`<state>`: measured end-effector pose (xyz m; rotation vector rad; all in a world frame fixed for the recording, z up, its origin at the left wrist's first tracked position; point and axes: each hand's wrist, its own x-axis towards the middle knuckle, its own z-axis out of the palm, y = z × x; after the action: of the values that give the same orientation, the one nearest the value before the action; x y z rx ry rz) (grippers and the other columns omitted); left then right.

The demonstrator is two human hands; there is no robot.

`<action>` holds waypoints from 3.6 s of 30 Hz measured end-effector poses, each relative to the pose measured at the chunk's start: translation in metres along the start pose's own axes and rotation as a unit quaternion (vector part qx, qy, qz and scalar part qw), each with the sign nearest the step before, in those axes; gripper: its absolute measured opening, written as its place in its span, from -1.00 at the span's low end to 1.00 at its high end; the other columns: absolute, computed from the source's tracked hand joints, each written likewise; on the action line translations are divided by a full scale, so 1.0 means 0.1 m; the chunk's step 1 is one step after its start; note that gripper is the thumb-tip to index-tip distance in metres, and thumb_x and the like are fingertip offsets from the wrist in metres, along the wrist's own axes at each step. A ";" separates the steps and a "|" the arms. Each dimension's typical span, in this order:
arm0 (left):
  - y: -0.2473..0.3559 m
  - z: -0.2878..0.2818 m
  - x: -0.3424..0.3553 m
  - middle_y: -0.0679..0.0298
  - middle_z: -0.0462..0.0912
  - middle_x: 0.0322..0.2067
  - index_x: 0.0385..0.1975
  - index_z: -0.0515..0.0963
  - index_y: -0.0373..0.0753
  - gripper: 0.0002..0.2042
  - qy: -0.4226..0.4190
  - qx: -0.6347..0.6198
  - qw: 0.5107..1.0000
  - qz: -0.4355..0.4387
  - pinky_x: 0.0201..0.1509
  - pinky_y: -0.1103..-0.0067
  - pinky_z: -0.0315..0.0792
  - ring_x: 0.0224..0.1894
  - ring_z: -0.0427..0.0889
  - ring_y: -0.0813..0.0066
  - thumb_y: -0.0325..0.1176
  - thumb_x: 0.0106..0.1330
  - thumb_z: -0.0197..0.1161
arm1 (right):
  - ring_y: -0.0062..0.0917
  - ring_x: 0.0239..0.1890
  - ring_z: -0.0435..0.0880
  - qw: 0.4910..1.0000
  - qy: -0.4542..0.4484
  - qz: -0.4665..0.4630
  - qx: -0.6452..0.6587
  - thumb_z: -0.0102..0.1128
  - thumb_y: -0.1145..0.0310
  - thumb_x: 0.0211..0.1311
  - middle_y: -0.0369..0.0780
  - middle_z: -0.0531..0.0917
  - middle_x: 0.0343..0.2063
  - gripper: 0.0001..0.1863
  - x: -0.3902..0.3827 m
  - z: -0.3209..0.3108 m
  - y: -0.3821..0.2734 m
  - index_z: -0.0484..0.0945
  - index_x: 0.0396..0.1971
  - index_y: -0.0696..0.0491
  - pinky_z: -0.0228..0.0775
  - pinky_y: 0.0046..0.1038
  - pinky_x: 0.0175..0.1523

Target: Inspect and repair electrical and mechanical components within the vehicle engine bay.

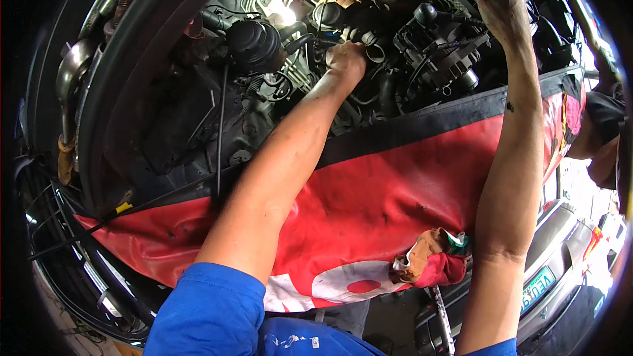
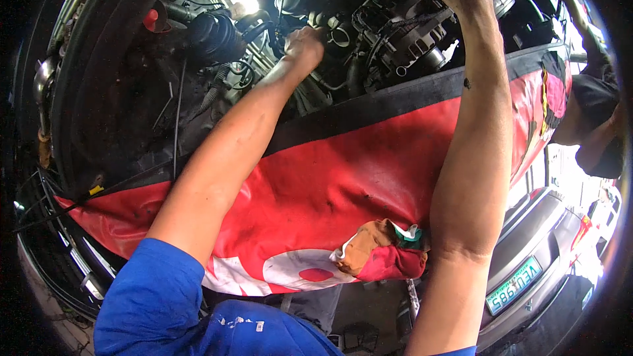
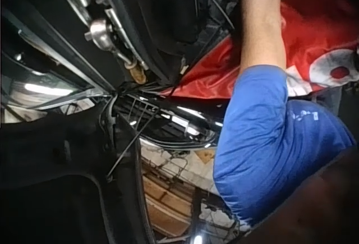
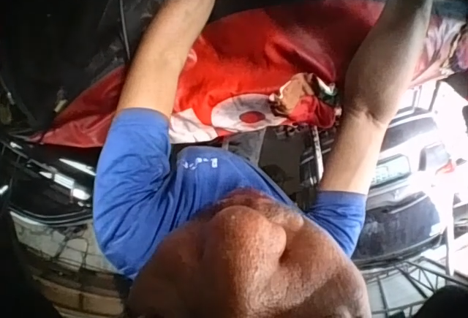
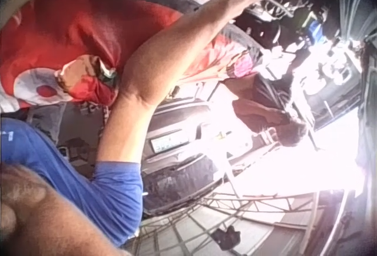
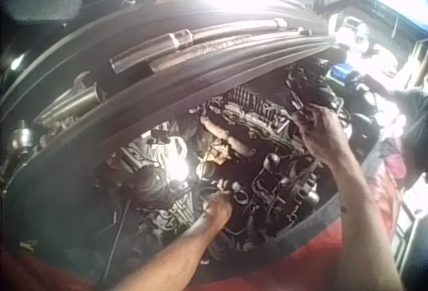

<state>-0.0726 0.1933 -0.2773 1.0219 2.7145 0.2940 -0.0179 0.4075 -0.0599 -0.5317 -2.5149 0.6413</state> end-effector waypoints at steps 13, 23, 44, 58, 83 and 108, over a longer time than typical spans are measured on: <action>-0.02 0.17 0.17 0.16 0.52 0.06 -0.11 0.60 -0.12 -0.75 -0.080 -0.048 0.994 -0.055 0.09 0.30 0.45 0.15 0.49 0.20 -0.35 0.22 0.14 | -0.29 -0.32 0.63 0.993 -0.057 -0.021 -0.098 0.03 -0.11 0.31 -0.10 0.63 -0.44 -0.48 0.04 0.02 0.26 0.61 -0.11 0.06 0.40 -0.31 -0.16; 0.08 0.05 0.42 0.13 0.68 -0.18 -0.26 0.63 -0.15 -0.79 -0.086 -0.041 0.992 -0.082 -0.10 0.32 0.52 -0.09 0.67 0.16 -0.30 0.28 0.05 | -0.28 -0.22 0.65 0.992 -0.085 0.005 -0.088 0.04 -0.05 0.32 -0.08 0.68 -0.29 -0.53 0.01 0.00 0.16 0.61 -0.04 0.02 0.40 -0.35 -0.06; 0.01 0.59 0.24 0.22 0.62 -0.37 -0.31 0.59 -0.06 -0.86 0.139 -0.018 0.988 -0.059 -0.27 0.29 0.45 -0.31 0.65 0.19 -0.27 0.18 0.14 | -0.25 -0.26 0.64 0.993 -0.093 -0.015 -0.071 0.08 0.03 0.31 -0.07 0.67 -0.31 -0.59 0.02 -0.01 0.21 0.62 -0.11 0.06 0.39 -0.35 -0.09; 0.17 -0.08 0.74 0.20 0.63 -0.01 -0.08 0.62 -0.06 -0.69 -0.173 -0.054 0.977 -0.113 0.07 0.43 0.46 0.09 0.58 0.29 -0.39 0.15 0.19 | -0.20 -0.19 0.68 0.993 -0.093 0.002 -0.071 0.07 -0.02 0.30 -0.04 0.69 -0.27 -0.57 0.02 0.04 0.30 0.63 -0.08 -0.01 0.43 -0.31 -0.03; 0.25 -0.42 1.06 0.22 0.65 -0.25 -0.29 0.65 -0.09 -0.80 0.027 -0.049 0.992 0.117 0.19 0.17 0.29 0.06 0.56 0.16 -0.31 0.08 0.22 | -0.20 -0.20 0.67 0.995 -0.077 -0.036 -0.051 0.09 0.02 0.29 0.00 0.68 -0.28 -0.56 0.01 0.04 0.27 0.62 -0.09 0.08 0.42 -0.31 -0.04; -0.04 -0.30 0.54 -0.11 0.33 0.17 -0.12 0.48 -0.40 -0.66 0.080 0.699 0.699 0.128 0.29 0.23 0.19 0.19 0.31 0.17 -0.44 0.26 -0.22 | -0.18 -0.20 0.68 0.987 -0.139 -0.044 -0.067 0.10 0.06 0.32 0.02 0.68 -0.28 -0.56 0.05 0.05 0.37 0.61 -0.15 0.19 0.41 -0.28 -0.08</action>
<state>-0.1232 0.2230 -0.2569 1.6326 2.5678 -2.0164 -0.0158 0.4384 -0.0811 -0.3991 -2.8413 0.5472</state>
